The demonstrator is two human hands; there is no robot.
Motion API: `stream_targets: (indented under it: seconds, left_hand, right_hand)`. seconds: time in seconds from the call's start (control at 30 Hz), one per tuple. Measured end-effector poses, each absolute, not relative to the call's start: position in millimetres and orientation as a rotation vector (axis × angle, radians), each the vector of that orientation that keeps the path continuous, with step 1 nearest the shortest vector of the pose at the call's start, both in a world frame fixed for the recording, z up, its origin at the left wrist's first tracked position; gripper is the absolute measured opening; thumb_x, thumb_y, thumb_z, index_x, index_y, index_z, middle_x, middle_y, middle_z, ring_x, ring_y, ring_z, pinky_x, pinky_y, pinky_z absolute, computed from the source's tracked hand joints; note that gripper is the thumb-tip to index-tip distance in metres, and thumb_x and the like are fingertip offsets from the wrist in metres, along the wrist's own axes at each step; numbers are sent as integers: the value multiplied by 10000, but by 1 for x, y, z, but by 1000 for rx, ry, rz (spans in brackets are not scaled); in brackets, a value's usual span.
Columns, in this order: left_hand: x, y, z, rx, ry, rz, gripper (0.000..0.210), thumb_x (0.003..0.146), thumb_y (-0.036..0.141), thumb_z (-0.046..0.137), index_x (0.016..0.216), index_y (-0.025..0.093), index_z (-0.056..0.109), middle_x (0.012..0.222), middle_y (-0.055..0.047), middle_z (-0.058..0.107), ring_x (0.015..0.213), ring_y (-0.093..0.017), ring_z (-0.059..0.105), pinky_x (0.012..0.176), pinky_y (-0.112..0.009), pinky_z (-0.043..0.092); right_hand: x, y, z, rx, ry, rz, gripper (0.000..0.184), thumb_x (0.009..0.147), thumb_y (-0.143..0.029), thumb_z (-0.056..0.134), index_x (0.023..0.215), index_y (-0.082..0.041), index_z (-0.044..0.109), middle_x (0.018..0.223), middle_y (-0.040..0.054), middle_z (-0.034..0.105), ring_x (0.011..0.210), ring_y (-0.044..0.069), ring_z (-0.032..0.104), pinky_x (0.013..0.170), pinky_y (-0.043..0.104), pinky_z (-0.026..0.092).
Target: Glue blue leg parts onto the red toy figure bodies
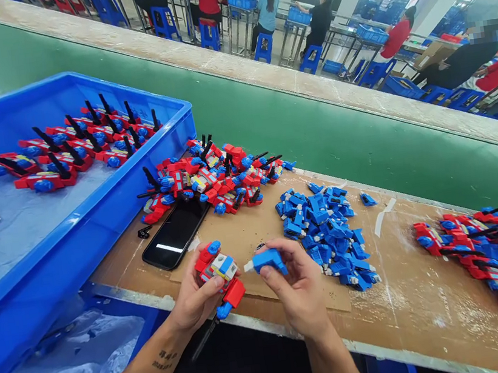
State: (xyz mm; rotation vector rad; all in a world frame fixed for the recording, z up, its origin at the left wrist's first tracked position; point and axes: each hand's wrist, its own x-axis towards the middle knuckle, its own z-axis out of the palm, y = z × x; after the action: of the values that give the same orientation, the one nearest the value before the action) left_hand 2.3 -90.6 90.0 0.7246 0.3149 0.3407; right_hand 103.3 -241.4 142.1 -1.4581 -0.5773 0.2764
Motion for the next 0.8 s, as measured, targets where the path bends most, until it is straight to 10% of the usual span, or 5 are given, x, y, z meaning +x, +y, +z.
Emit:
stream_targets:
  seconds: [0.6,0.8]
  left_hand:
    - [-7,-115,113,1055,327,425,509,819,335,790,1232,218,517,1071,-55,693,921,-169,678,837,-257,544]
    - [14,-127,100,667,415,452,769,507,485,950,1092,209,534,787,-14,639,688,-171,637,746,-323,518]
  right_hand:
    - [71,-248,127,-1692,-689,71,459,964,-264,629,1397,-382,533,1184,-4,719,1030,172,714,901,253,594]
    - [109,-261,105,-1928,-896,-154,575,955,-562,529,1492,-379,437,1375,98,604,1168,369,639,871,500,609]
